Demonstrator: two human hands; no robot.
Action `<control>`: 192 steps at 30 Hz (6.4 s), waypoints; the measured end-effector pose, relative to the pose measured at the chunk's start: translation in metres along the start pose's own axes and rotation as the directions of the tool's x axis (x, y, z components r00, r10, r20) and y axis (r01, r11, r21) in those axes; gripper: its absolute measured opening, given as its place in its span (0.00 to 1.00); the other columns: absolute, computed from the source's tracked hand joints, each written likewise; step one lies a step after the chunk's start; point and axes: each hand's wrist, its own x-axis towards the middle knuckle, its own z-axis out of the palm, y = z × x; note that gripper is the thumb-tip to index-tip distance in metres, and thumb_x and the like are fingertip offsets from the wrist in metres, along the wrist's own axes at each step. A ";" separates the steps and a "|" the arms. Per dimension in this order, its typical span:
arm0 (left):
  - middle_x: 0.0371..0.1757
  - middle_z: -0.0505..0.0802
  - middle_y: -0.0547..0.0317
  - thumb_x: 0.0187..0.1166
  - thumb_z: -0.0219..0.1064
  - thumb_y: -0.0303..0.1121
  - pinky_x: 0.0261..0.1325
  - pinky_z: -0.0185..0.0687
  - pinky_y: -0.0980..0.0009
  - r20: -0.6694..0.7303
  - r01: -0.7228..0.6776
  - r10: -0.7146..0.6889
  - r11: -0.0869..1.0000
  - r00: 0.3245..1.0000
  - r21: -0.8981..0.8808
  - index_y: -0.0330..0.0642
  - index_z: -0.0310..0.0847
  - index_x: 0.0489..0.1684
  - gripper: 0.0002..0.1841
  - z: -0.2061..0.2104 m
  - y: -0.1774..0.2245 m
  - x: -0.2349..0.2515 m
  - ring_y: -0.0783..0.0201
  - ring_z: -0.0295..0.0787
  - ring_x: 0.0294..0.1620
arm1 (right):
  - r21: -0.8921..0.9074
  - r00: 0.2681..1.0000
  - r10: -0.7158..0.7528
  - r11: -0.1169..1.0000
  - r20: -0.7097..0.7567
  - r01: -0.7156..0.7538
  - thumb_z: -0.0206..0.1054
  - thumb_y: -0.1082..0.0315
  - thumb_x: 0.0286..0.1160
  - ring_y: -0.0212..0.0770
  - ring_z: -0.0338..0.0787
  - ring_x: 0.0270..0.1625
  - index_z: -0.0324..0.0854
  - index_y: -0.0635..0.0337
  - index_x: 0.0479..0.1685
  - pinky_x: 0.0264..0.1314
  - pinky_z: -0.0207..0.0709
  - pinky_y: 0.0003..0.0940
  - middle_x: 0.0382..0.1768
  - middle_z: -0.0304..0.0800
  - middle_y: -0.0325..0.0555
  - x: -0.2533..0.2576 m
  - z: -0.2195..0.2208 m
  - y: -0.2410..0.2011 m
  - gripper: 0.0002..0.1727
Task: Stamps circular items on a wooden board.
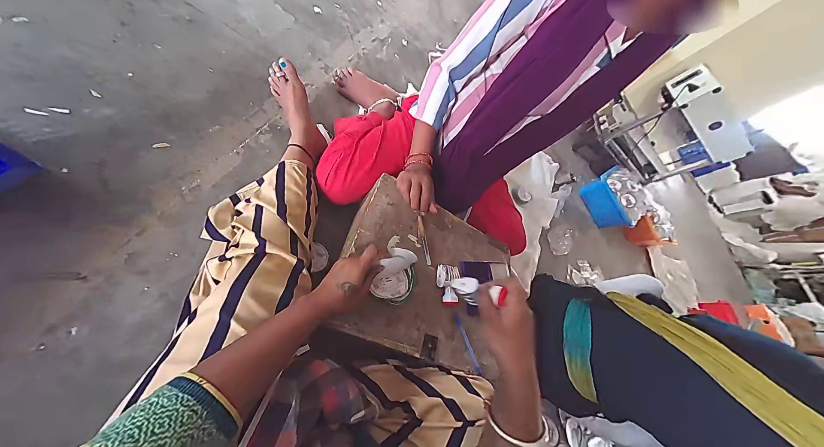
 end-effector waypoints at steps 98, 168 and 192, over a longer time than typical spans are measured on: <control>0.36 0.88 0.42 0.89 0.63 0.38 0.51 0.78 0.47 0.069 0.053 -0.047 0.996 0.997 -0.077 0.28 0.82 0.45 0.16 -0.009 0.003 0.007 0.48 0.86 0.41 | 0.208 0.991 -0.120 0.973 0.064 0.104 0.62 0.65 0.80 0.43 0.86 0.32 0.80 0.74 0.51 0.37 0.79 0.45 0.31 0.87 0.53 0.009 0.025 0.001 0.16; 0.45 0.94 0.39 0.82 0.69 0.33 0.60 0.82 0.45 0.034 -0.133 0.134 0.991 0.990 -0.020 0.31 0.92 0.43 0.12 -0.005 -0.006 -0.001 0.44 0.92 0.51 | 0.013 0.943 0.300 0.953 -0.142 -0.302 0.59 0.67 0.85 0.56 0.85 0.46 0.77 0.75 0.59 0.50 0.75 0.58 0.43 0.85 0.65 0.027 -0.014 0.063 0.17; 0.61 0.90 0.29 0.89 0.54 0.24 0.67 0.79 0.38 -0.038 -0.058 0.056 0.997 0.998 -0.047 0.35 0.72 0.81 0.22 -0.004 -0.004 0.002 0.33 0.90 0.59 | 0.006 0.977 -0.086 0.996 0.196 0.086 0.64 0.62 0.83 0.54 0.91 0.36 0.81 0.69 0.55 0.40 0.81 0.54 0.35 0.91 0.56 0.011 0.059 -0.056 0.17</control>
